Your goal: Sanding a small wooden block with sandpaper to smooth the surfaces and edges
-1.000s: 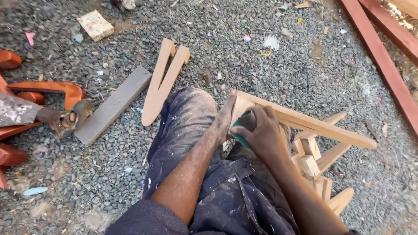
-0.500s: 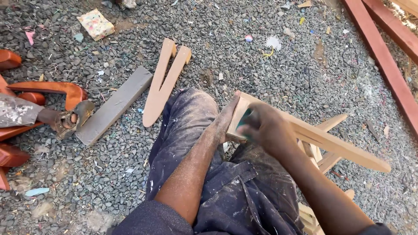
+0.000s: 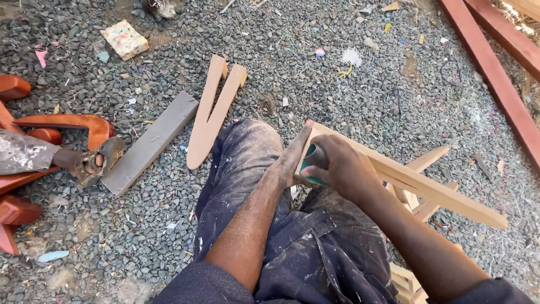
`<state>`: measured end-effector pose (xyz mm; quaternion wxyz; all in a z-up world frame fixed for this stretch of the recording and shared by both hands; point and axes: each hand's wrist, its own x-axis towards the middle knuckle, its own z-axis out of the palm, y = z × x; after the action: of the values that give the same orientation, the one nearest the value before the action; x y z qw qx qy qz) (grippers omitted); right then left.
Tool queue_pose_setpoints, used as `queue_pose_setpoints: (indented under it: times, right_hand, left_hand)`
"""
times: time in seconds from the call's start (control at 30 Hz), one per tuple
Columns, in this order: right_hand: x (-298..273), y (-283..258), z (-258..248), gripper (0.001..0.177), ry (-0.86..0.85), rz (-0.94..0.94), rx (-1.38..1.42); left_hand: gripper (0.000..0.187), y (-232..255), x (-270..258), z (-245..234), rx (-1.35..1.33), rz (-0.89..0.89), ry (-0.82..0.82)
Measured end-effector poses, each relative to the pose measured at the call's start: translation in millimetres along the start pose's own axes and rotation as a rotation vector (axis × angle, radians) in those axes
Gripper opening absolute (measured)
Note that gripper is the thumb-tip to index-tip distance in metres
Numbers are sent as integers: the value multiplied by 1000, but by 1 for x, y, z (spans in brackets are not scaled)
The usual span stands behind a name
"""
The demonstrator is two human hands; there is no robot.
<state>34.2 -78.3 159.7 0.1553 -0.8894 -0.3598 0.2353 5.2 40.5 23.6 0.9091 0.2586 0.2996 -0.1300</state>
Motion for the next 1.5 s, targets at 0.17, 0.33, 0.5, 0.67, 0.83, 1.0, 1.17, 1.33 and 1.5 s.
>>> queue_pose_setpoints:
  times: [0.17,0.33,0.5,0.67,0.83,1.0,1.17,1.33,1.5]
  right_hand:
    - [12,13,-1,48,145,92,131]
    - [24,25,5,54,47,17,37]
    - [9,-2,0,60,-97,38,-112]
    - [30,20,0,56,107,138,-10]
    - [19,11,1,54,-23,107,-23]
    - [16,22,26,62,20,193,-90]
    - [-22,25,49,74,215,173,62]
    - [-42,33,75,75,431,286,367]
    - [-59,19,52,49,662,-104,570]
  left_hand:
    - [80,6,2,8,48,17,-56]
    - [71,-2,21,-2,18,36,2]
    - [70,2,-21,9,1,30,39]
    - [78,-8,4,-3,10,22,12]
    - [74,-17,57,-22,14,35,13]
    - [66,-7,-7,3,-134,38,0]
    - [54,-16,24,-13,-186,124,-25]
    - [63,-14,-3,6,-300,171,-55]
    - [85,-15,-11,24,-377,262,-140]
